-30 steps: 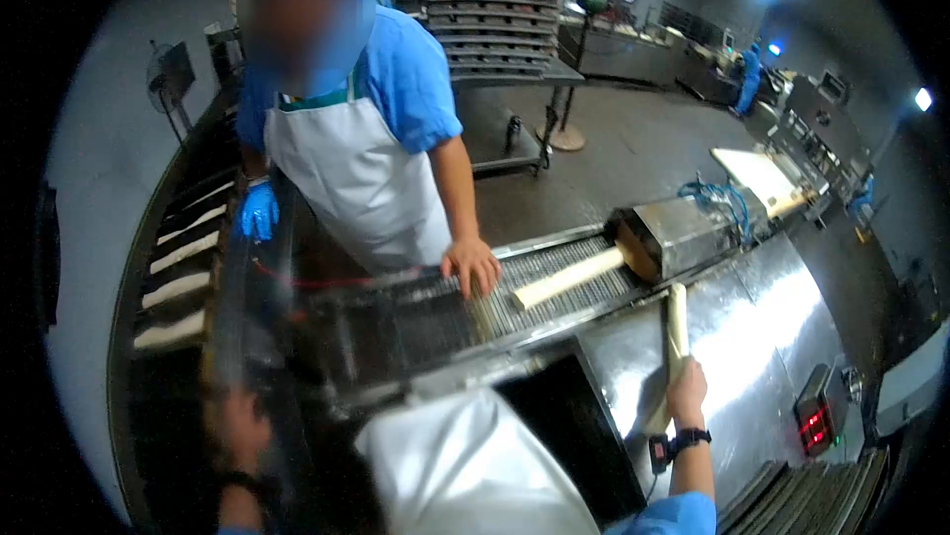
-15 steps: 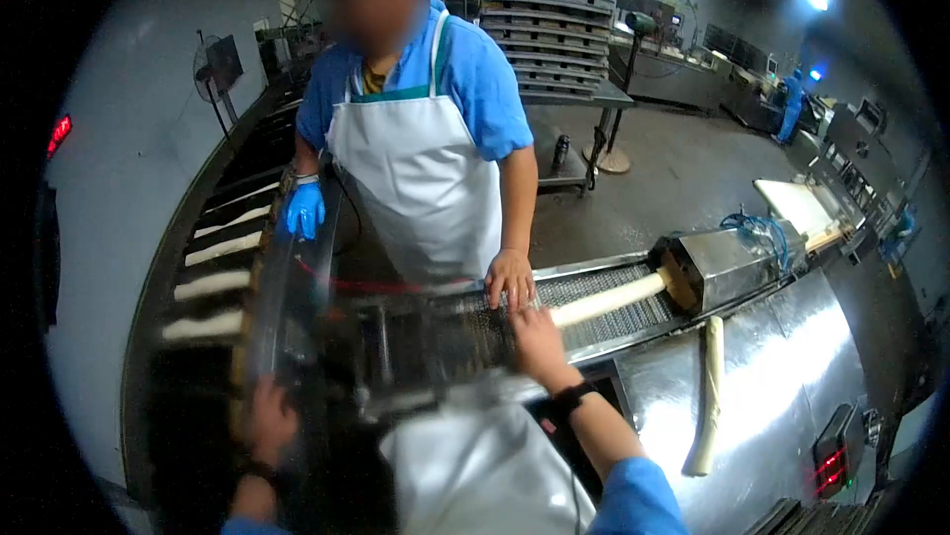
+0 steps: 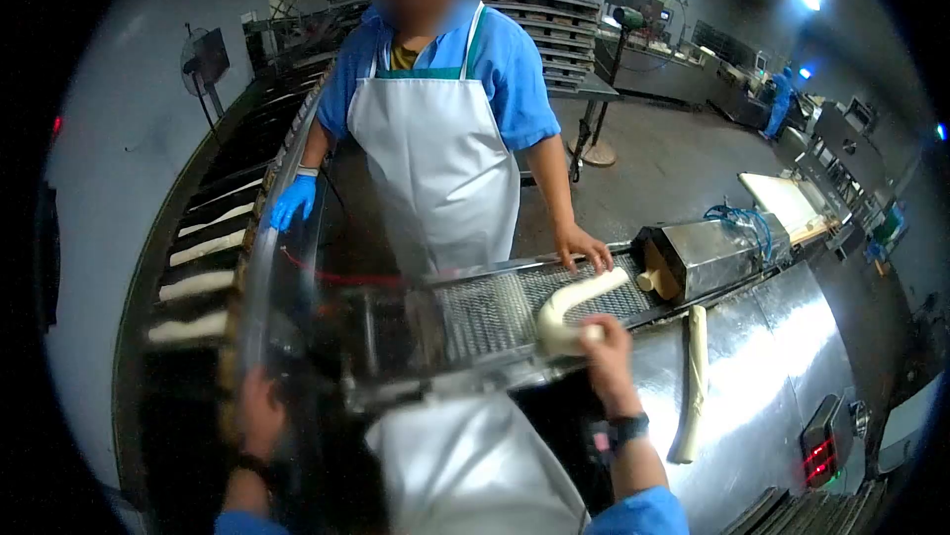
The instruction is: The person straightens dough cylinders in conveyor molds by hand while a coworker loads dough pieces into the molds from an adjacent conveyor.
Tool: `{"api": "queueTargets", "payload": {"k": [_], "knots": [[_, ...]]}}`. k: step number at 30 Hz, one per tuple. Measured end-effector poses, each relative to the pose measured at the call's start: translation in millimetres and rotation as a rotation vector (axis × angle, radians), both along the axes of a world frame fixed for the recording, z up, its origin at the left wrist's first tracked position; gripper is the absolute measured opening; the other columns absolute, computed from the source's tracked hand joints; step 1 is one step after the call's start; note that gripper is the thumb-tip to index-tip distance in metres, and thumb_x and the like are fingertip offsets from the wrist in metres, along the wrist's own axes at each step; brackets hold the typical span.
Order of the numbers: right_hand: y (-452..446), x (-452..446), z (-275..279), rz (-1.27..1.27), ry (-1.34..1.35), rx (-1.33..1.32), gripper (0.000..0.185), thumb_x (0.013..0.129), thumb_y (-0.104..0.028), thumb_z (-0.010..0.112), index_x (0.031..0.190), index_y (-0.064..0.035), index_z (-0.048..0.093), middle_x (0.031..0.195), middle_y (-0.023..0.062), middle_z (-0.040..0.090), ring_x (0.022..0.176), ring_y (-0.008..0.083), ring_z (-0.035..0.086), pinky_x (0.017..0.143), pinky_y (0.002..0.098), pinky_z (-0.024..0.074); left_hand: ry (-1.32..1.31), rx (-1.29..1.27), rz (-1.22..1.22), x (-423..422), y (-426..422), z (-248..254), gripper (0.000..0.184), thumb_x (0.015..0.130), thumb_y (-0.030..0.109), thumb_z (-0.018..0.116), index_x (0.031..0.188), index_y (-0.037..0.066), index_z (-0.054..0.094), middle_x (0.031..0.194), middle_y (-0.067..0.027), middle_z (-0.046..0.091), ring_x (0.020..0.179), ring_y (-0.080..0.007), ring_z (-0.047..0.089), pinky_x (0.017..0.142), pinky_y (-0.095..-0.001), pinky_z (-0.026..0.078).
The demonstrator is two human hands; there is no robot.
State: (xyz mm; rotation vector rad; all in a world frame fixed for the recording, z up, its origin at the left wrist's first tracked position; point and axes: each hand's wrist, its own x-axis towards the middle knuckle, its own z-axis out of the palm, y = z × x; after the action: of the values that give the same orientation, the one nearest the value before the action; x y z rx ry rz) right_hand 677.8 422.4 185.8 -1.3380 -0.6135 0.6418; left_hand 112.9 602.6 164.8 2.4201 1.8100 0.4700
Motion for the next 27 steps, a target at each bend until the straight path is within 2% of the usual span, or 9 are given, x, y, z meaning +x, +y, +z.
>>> {"api": "queueTargets", "payload": {"k": [2,5,7,8,10,14,17,25,27], "knots": [[-68,41,-16,-0.223,0.036,0.082,0.020,0.081,-0.006,0.060,0.100,-0.0037,0.060,0.095,0.0043,0.059,0.085,0.0143,0.055,0.076,0.0275,0.0465,0.024,0.016,-0.006,5,3,8,0.032,0.070,-0.002,0.058,0.102,-0.001,0.062,0.138,-0.0176,0.043,0.133,-0.0343,0.036,0.108,-0.0427,0.034],[-181,70,-32,-0.418,-0.174,-0.194,0.019,0.084,-0.013,0.060,0.100,-0.0022,0.059,0.090,0.0031,0.057,0.081,0.0122,0.054,0.068,0.0257,0.0451,0.014,0.041,-0.019,-1,5,-4,0.031,0.070,-0.002,0.059,0.101,-0.001,0.062,0.139,-0.0184,0.042,0.133,-0.0355,0.036,0.108,-0.0435,0.034],[-223,65,-32,-0.568,-0.353,-0.729,0.022,0.085,-0.018,0.062,0.098,-0.0013,0.059,0.098,0.0091,0.058,0.086,0.0190,0.055,0.073,0.0335,0.0470,0.019,0.052,-0.018,3,7,-3,0.031,0.070,-0.002,0.059,0.100,-0.001,0.062,0.139,-0.0185,0.042,0.133,-0.0357,0.035,0.108,-0.0435,0.034],[-241,55,-39,-0.565,-0.354,-0.741,0.022,0.085,-0.018,0.062,0.098,-0.0013,0.059,0.098,0.0091,0.058,0.086,0.0190,0.055,0.073,0.0335,0.0470,0.039,0.054,-0.014,2,2,-1,0.030,0.070,-0.002,0.059,0.100,-0.001,0.062,0.139,-0.0187,0.042,0.133,-0.0359,0.035,0.108,-0.0435,0.034],[-256,40,-49,-0.729,-1.206,-1.095,0.043,0.081,-0.029,0.067,0.113,-0.0024,0.057,0.112,0.0175,0.056,0.097,0.0293,0.054,0.082,0.0431,0.0458,0.045,0.051,-0.010,4,5,0,0.030,0.070,-0.002,0.060,0.100,-0.001,0.062,0.140,-0.0185,0.041,0.133,-0.0356,0.035,0.109,-0.0433,0.034],[-251,37,-48,-0.593,-0.971,-1.235,0.087,0.073,-0.043,0.071,0.142,-0.0076,0.033,0.115,0.0214,0.054,0.108,0.0370,0.051,0.089,0.0475,0.0438,0.064,0.010,-0.016,6,3,12,0.029,0.071,-0.002,0.059,0.100,-0.001,0.062,0.141,-0.0176,0.041,0.133,-0.0346,0.035,0.109,-0.0427,0.034],[-226,30,-15,-0.502,-0.930,-1.427,0.084,0.074,-0.042,0.070,0.141,-0.0062,0.034,0.114,0.0214,0.054,0.108,0.0379,0.051,0.089,0.0489,0.0440,0.020,-0.029,0.010,11,-6,20,0.028,0.073,-0.001,0.058,0.100,0.000,0.062,0.142,-0.0165,0.040,0.134,-0.0339,0.034,0.109,-0.0419,0.034],[-227,66,-48,-0.578,-0.971,-1.238,0.071,0.076,-0.037,0.066,0.130,0.0008,0.040,0.115,0.0210,0.053,0.110,0.0382,0.050,0.092,0.0504,0.0414,0.094,-0.016,0.032,8,-1,12,0.027,0.074,0.001,0.058,0.101,0.001,0.063,0.142,-0.0153,0.039,0.134,-0.0321,0.034,0.108,-0.0418,0.036],[-220,71,-40,-0.598,-0.741,-1.259,0.066,0.080,-0.043,0.062,0.126,0.0002,0.042,0.121,0.0220,0.051,0.115,0.0384,0.048,0.095,0.0489,0.0397,0.094,-0.042,0.048,16,0,17,0.028,0.074,0.001,0.058,0.102,0.001,0.063,0.141,-0.0150,0.039,0.134,-0.0315,0.034,0.107,-0.0417,0.036]]}}
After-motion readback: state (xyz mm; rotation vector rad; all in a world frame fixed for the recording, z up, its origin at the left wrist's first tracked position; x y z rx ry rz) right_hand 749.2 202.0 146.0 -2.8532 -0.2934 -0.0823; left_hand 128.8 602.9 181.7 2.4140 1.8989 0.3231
